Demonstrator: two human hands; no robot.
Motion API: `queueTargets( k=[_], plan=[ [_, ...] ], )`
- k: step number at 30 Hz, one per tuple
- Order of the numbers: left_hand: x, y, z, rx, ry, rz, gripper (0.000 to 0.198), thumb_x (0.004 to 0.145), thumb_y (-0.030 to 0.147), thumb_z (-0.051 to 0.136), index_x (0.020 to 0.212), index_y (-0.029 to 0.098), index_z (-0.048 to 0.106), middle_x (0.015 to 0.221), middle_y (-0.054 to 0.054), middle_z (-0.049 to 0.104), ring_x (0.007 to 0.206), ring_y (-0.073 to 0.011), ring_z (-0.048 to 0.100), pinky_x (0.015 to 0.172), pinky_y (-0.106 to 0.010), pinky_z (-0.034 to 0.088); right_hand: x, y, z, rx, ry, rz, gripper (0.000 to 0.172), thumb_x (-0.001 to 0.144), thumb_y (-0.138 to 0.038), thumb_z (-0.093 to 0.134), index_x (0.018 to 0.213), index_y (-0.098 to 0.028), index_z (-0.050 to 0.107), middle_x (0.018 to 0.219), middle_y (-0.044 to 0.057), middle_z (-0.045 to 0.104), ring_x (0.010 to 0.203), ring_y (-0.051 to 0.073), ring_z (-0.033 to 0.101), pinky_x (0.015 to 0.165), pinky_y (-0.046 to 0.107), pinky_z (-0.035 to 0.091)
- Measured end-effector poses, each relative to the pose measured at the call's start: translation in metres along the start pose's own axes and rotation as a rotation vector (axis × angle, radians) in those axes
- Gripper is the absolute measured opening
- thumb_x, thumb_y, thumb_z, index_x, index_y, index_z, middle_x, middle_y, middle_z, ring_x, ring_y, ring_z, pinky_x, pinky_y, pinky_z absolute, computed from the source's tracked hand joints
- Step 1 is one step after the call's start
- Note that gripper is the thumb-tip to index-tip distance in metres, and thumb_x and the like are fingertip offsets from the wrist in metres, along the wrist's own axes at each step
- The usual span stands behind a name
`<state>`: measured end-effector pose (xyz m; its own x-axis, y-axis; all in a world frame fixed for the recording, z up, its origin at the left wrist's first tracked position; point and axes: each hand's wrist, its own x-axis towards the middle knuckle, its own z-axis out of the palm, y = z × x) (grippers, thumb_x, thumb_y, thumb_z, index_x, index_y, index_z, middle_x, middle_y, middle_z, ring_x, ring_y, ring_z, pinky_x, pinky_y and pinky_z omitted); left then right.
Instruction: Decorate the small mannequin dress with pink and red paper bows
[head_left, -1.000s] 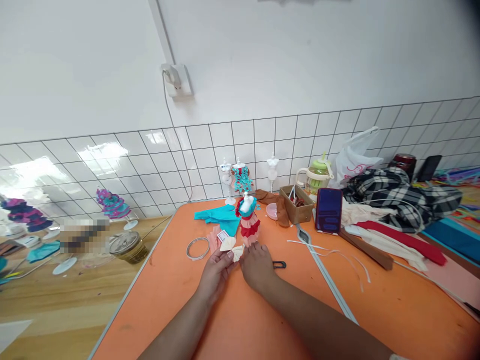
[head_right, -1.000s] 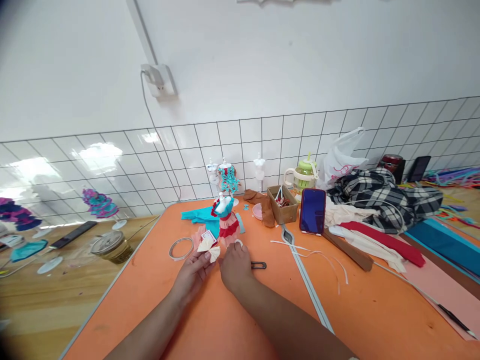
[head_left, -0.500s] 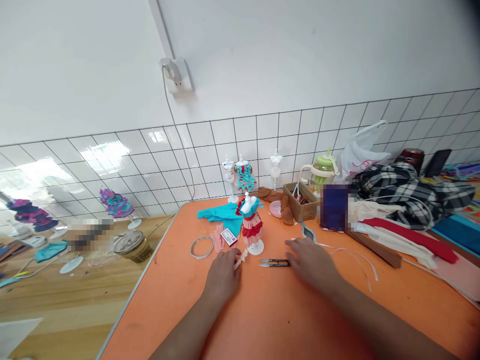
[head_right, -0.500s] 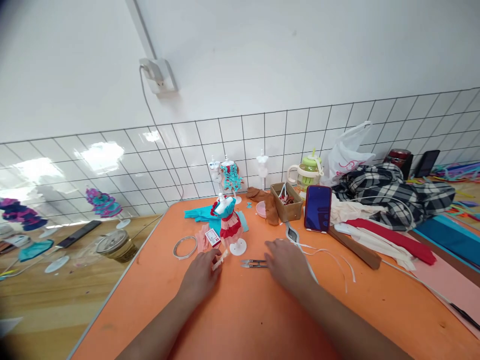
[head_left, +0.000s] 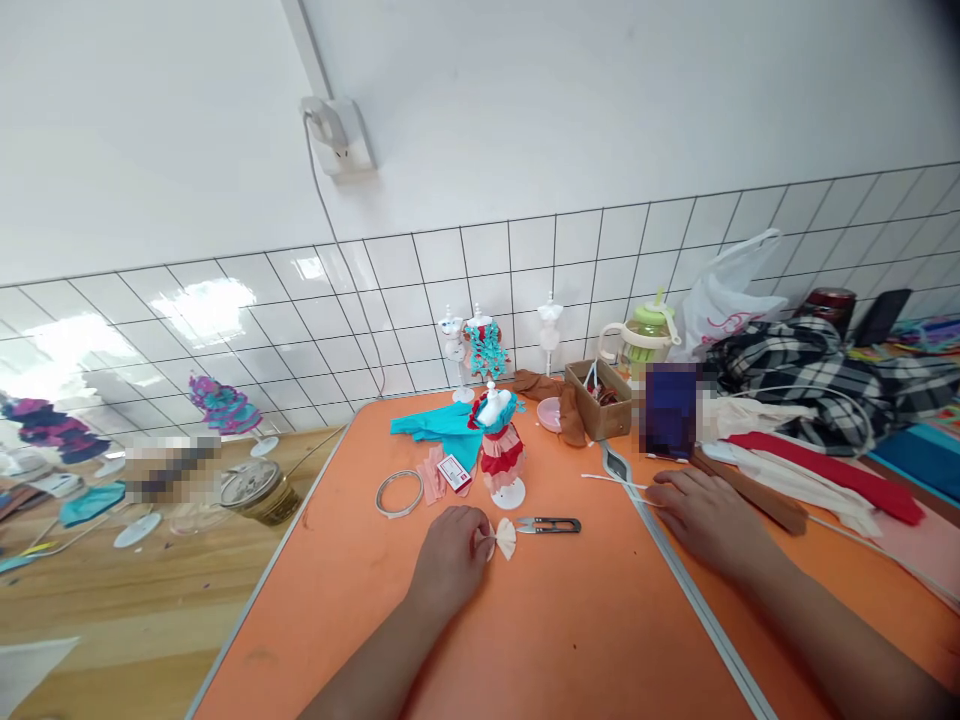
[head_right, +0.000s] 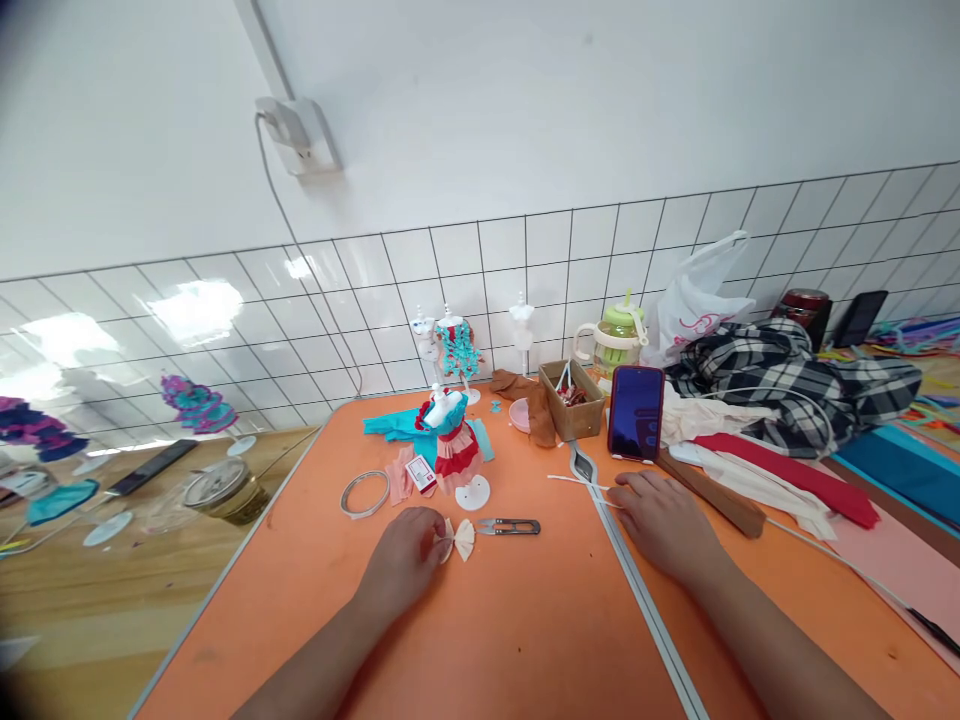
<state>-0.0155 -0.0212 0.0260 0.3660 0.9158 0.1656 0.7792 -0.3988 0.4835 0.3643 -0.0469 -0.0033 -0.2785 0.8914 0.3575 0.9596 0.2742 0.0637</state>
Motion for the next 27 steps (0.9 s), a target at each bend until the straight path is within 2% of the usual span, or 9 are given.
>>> queueTargets(
  k=[3, 6, 8, 11, 14, 17, 21, 24, 27],
  plan=[
    [-0.002, -0.001, -0.002, -0.068, 0.089, 0.007, 0.006, 0.078, 0.018, 0.049, 0.073, 0.021, 0.051, 0.078, -0.003, 0.059, 0.078, -0.0193, 0.054, 0.068, -0.031, 0.042, 0.009, -0.008, 0.005, -0.089, 0.056, -0.056, 0.023, 0.088, -0.023, 0.044, 0.079, -0.022, 0.065, 0.093, 0.005, 0.064, 0.088, 0.02, 0.053, 0.07, 0.031, 0.032],
    [-0.006, 0.0, -0.004, -0.153, 0.137, 0.155, 0.007, 0.081, 0.022, 0.049, 0.075, 0.02, 0.053, 0.08, -0.004, 0.059, 0.078, -0.0184, 0.054, 0.07, -0.031, 0.043, 0.013, -0.012, 0.004, -0.136, 0.092, -0.085, 0.022, 0.088, -0.021, 0.044, 0.074, -0.018, 0.062, 0.081, 0.006, 0.063, 0.083, 0.019, 0.053, 0.07, 0.031, 0.031],
    [-0.01, 0.003, -0.006, -0.211, 0.103, 0.269, 0.01, 0.082, 0.025, 0.049, 0.076, 0.02, 0.055, 0.078, -0.005, 0.059, 0.076, -0.018, 0.053, 0.069, -0.031, 0.042, 0.014, -0.016, -0.003, -0.149, 0.114, -0.07, 0.021, 0.088, -0.02, 0.044, 0.075, -0.018, 0.061, 0.079, 0.006, 0.062, 0.081, 0.019, 0.054, 0.071, 0.032, 0.032],
    [-0.016, 0.012, -0.007, -0.323, -0.029, 0.356, 0.015, 0.082, 0.033, 0.052, 0.08, 0.02, 0.06, 0.078, -0.007, 0.06, 0.076, -0.019, 0.053, 0.072, -0.032, 0.042, 0.016, -0.031, -0.026, -0.114, 0.157, -0.103, 0.019, 0.088, -0.02, 0.043, 0.084, -0.02, 0.061, 0.087, 0.007, 0.065, 0.087, 0.02, 0.057, 0.081, 0.036, 0.034],
    [-0.019, 0.024, -0.007, -0.557, -0.223, 0.292, 0.033, 0.085, 0.044, 0.046, 0.096, 0.018, 0.064, 0.084, -0.009, 0.061, 0.082, -0.0196, 0.055, 0.077, -0.032, 0.043, 0.018, -0.063, -0.055, 0.015, 0.214, -0.282, 0.018, 0.089, -0.021, 0.044, 0.096, -0.026, 0.06, 0.098, 0.002, 0.068, 0.096, 0.015, 0.058, 0.098, 0.037, 0.03],
    [-0.02, 0.035, -0.004, -0.824, -0.382, 0.185, 0.05, 0.09, 0.051, 0.03, 0.105, 0.016, 0.064, 0.09, -0.01, 0.061, 0.083, -0.0192, 0.056, 0.075, -0.03, 0.045, 0.02, -0.108, -0.073, 0.141, 0.296, -0.49, 0.019, 0.087, -0.014, 0.046, 0.091, -0.027, 0.06, 0.085, -0.002, 0.069, 0.088, 0.011, 0.061, 0.107, 0.042, 0.024],
    [-0.02, 0.04, -0.001, -0.884, -0.427, 0.115, 0.043, 0.087, 0.05, 0.042, 0.088, 0.015, 0.066, 0.086, -0.006, 0.059, 0.081, -0.0167, 0.053, 0.074, -0.026, 0.042, 0.022, -0.151, -0.067, 0.225, 0.425, -0.604, 0.019, 0.083, -0.011, 0.048, 0.088, -0.025, 0.061, 0.074, -0.003, 0.068, 0.083, 0.011, 0.062, 0.109, 0.044, 0.023],
    [-0.02, 0.037, 0.001, -0.908, -0.439, 0.054, 0.033, 0.082, 0.046, 0.054, 0.075, 0.014, 0.064, 0.077, -0.002, 0.056, 0.072, -0.0129, 0.049, 0.069, -0.023, 0.04, 0.023, -0.16, -0.056, 0.221, 0.508, -0.592, 0.019, 0.082, -0.01, 0.048, 0.084, -0.025, 0.061, 0.073, -0.004, 0.068, 0.08, 0.01, 0.062, 0.108, 0.042, 0.026],
    [-0.019, 0.034, 0.003, -0.974, -0.468, -0.012, 0.03, 0.078, 0.044, 0.059, 0.076, 0.014, 0.062, 0.075, -0.001, 0.056, 0.07, -0.0122, 0.049, 0.067, -0.023, 0.039, 0.023, -0.157, -0.051, 0.186, 0.573, -0.603, 0.018, 0.082, -0.011, 0.05, 0.082, -0.025, 0.061, 0.075, -0.006, 0.069, 0.079, 0.008, 0.062, 0.108, 0.039, 0.026]
  ],
)
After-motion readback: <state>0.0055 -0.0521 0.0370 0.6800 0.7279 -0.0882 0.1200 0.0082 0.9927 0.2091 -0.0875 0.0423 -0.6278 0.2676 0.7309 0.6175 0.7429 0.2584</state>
